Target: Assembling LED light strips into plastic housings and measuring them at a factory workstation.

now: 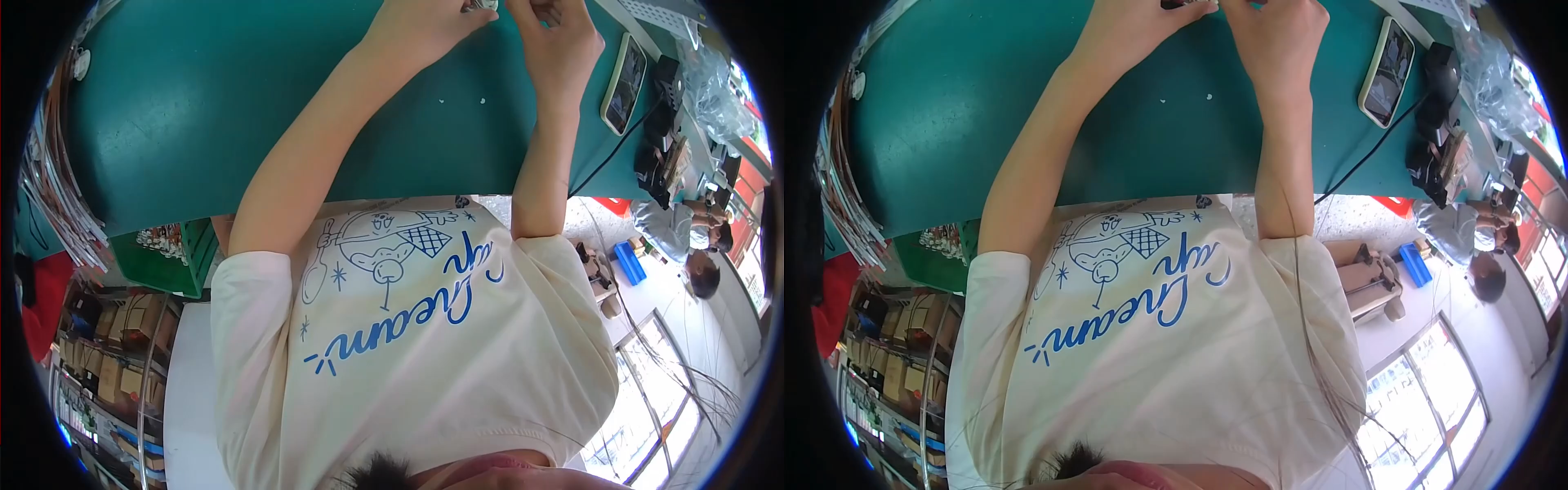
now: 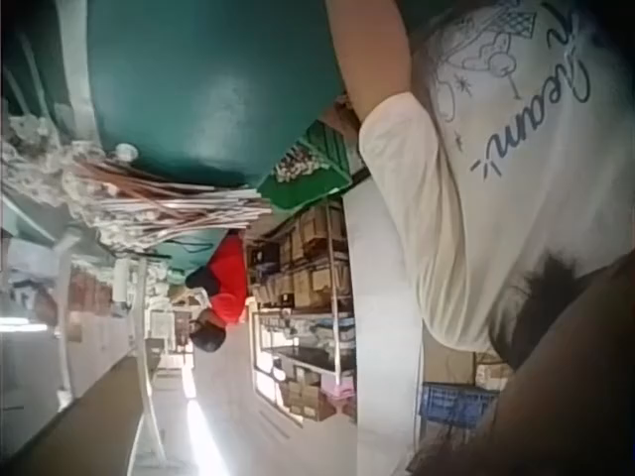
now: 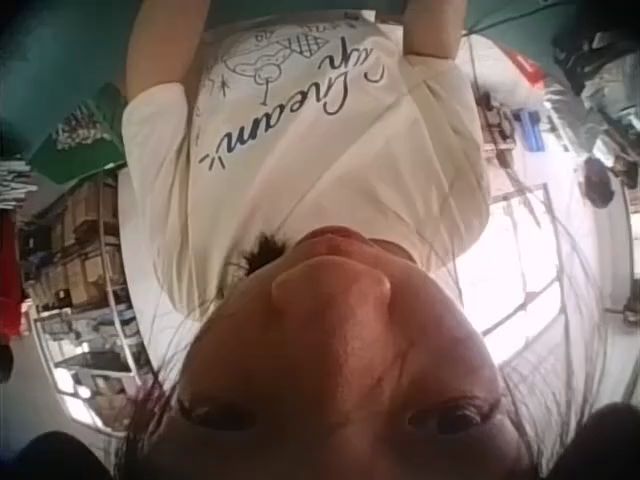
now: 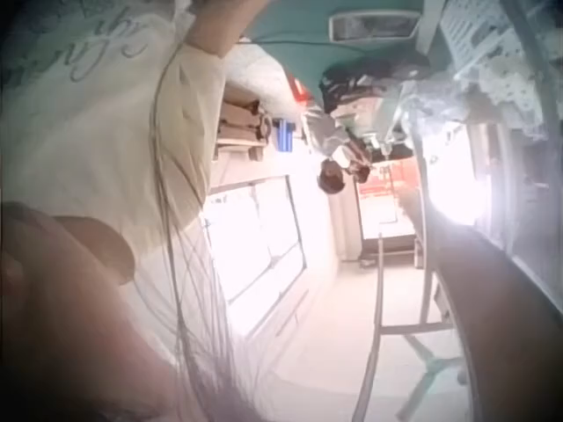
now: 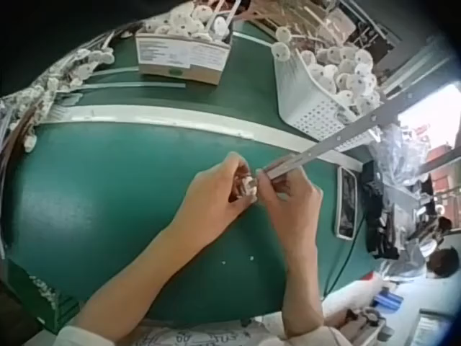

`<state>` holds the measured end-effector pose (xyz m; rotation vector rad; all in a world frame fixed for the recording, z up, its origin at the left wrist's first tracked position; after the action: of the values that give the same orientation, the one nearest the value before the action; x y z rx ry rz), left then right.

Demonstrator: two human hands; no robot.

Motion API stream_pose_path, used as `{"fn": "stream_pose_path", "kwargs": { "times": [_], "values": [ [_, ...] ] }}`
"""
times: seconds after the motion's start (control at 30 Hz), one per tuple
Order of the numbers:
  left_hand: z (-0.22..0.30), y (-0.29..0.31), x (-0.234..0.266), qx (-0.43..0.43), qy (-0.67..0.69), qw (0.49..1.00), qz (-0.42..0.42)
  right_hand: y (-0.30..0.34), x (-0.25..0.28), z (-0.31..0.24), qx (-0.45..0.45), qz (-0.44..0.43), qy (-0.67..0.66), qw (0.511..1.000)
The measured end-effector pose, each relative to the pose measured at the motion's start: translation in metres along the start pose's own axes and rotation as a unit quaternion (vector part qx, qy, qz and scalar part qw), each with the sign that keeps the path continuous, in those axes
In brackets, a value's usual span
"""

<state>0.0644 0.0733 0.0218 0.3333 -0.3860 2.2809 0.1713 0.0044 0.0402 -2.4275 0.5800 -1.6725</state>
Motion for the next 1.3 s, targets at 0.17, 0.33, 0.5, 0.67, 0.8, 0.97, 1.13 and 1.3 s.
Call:
{"fn": "stream_pose_path", "kwargs": {
  "times": [0.17,0.33,0.5,0.67,0.8,0.97,1.13,1.3],
  "values": [
    [0.005,0.002,0.001,-0.009,-0.025,0.999,0.024,-0.009,0.015,-0.012,-0.091,0.0,-0.09,0.992],
    [0.001,0.0,-0.002,-0.016,0.01,1.0,0.019,-0.006,0.014,-0.025,-0.018,0.034,-0.036,0.999],
    [-0.005,0.003,-0.003,-0.02,-0.014,0.999,0.036,-0.001,0.007,-0.028,-0.072,0.022,-0.065,0.995],
    [-0.016,-0.007,-0.013,0.011,-0.023,1.0,-0.01,-0.003,0.01,-0.022,-0.06,0.054,-0.108,0.991],
    [-0.003,-0.005,-0.013,-0.049,-0.007,0.999,0.017,-0.007,0.018,-0.021,-0.03,0.08,-0.107,0.991],
    [0.011,0.012,-0.006,-0.126,-0.112,0.984,0.055,0.007,-0.013,0.0,-0.139,-0.033,-0.214,0.966],
    [0.006,0.005,0.034,0.005,-0.056,0.997,0.049,0.019,-0.023,0.009,-0.154,0.039,-0.444,0.882],
    [0.018,0.003,0.03,0.009,-0.089,0.996,-0.01,0.011,-0.039,-0.004,-0.166,-0.047,-0.438,0.882]
  ]
}}
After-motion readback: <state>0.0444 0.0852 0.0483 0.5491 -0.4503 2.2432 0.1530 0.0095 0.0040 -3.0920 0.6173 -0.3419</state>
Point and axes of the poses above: each hand's wrist, its own y-axis away from the middle knuckle, its own x-axis out of the back of the hand, z = x × y, the point moved 10 cm from there along -y, towards the middle knuckle, and after that the axes turned 8 degrees about -z, right-handed, at the moved point
